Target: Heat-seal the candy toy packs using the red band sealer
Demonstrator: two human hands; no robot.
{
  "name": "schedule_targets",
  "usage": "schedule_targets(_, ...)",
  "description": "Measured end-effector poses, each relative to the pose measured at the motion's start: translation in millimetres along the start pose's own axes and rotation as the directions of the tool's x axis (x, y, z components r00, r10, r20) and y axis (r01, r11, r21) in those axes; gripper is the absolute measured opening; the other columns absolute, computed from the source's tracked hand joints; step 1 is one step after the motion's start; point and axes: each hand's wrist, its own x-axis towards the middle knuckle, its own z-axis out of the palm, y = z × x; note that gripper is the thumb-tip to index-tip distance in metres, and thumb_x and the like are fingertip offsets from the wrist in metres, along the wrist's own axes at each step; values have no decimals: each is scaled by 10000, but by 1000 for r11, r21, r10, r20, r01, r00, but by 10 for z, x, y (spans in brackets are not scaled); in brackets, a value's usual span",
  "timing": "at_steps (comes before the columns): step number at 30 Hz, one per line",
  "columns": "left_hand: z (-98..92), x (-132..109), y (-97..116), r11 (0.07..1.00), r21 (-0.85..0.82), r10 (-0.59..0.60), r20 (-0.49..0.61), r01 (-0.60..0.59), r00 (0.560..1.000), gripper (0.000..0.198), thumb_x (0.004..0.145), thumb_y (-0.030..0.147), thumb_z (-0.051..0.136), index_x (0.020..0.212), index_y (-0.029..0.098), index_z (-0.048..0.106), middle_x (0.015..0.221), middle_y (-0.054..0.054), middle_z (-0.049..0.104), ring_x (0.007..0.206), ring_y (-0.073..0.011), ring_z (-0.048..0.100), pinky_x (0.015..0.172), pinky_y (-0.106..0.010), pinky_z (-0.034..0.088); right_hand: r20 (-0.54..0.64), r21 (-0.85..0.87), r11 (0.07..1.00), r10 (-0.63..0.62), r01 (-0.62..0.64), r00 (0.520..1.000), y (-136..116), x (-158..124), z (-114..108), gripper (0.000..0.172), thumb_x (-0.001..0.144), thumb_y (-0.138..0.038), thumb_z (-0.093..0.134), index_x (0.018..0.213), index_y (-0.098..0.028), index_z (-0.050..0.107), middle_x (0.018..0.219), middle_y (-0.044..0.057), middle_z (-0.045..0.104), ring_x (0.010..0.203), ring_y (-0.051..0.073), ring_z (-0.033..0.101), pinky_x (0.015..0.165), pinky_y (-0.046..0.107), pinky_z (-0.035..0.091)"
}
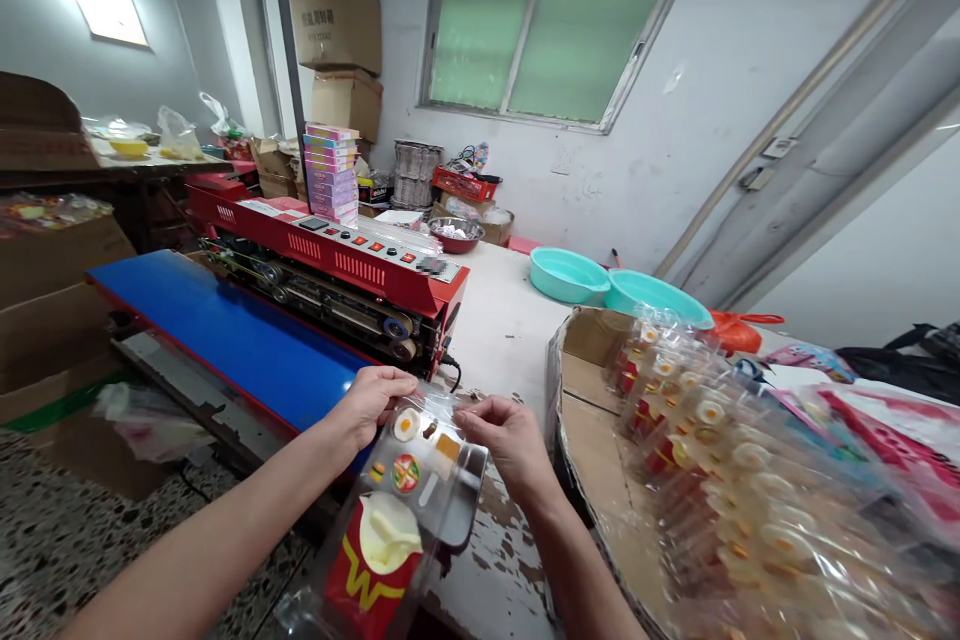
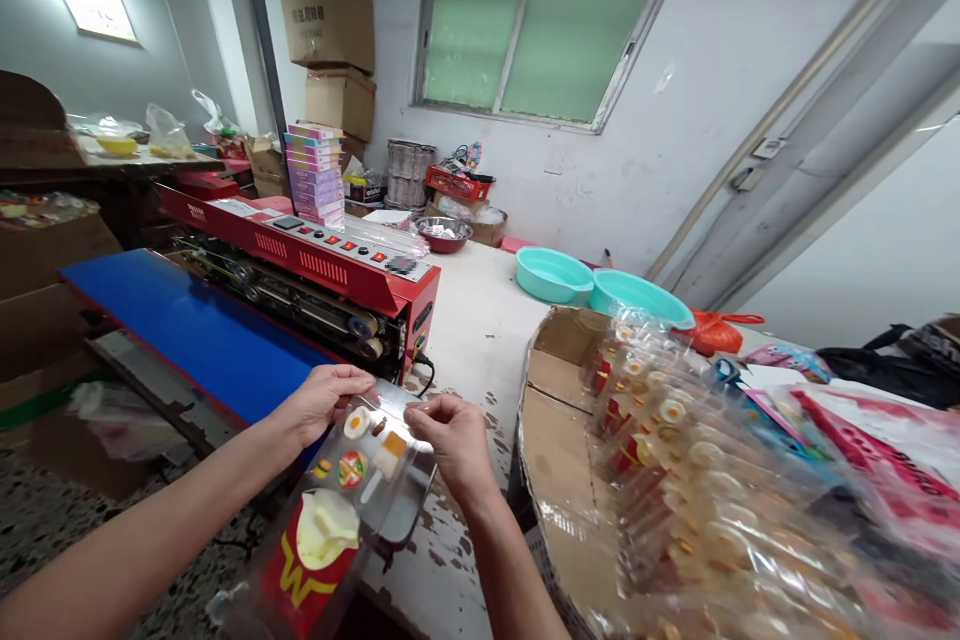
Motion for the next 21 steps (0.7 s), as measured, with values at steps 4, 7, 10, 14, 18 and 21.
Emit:
schedule_targets(4,8,148,-7,998,-32,48,-62,-50,997,254,582,261,776,654,118,579,553,-29,626,402,-74,504,363,-156,325,-37,-26,999,-45,44,998,36,123,65,242,550,-281,778,651,-100,652,596,36,638,516,83,512,496,196,404)
schedule_targets(7,-18,244,-7,999,-35,24,-42,-25,999,298,642,341,761,760,131,585,642,-54,668,416,-101,542,348,-166,332,-119,0,1000,-27,27,992,45,309,80,335,541,-262,762,813,-108,641,593,14,636,494,91,523,489,208,427)
schedule_targets(10,-107,307,-14,1000,-18,-19,-18,19,1000,420,599,358,797,884,145,574,706,-66,688,453,-145,586,358,-202,391,-155,21,1000,-7,10,988,41,537,79,386,522,-258,757,852,-105,626,575,6,624,483,102,539,483,220,451)
schedule_targets(14,-255,391,-2,1000,-18,-24,-36,23,999,538,487,250,840,935,126,569,757,-86,701,507,-169,622,427,-249,478,-122,75,997,15,-6,992,58,802,119,353,464,-241,770,748,-116,603,536,-1,598,469,116,545,450,225,445)
schedule_targets(18,-349,457,31,999,-32,-9,-58,7,998,481,475,216,833,881,103,600,748,-103,703,532,-179,636,472,-265,507,-126,94,996,18,-6,992,132,963,233,311,461,-207,746,715,-118,590,558,10,614,471,117,548,440,222,444)
schedule_targets(21,-401,486,49,999,-37,4,-103,-7,995,450,492,193,826,876,107,607,731,-98,704,535,-191,642,458,-264,498,-148,113,994,24,-8,989,196,1050,343,287,474,-179,728,702,-131,561,543,-6,600,449,109,530,427,218,441)
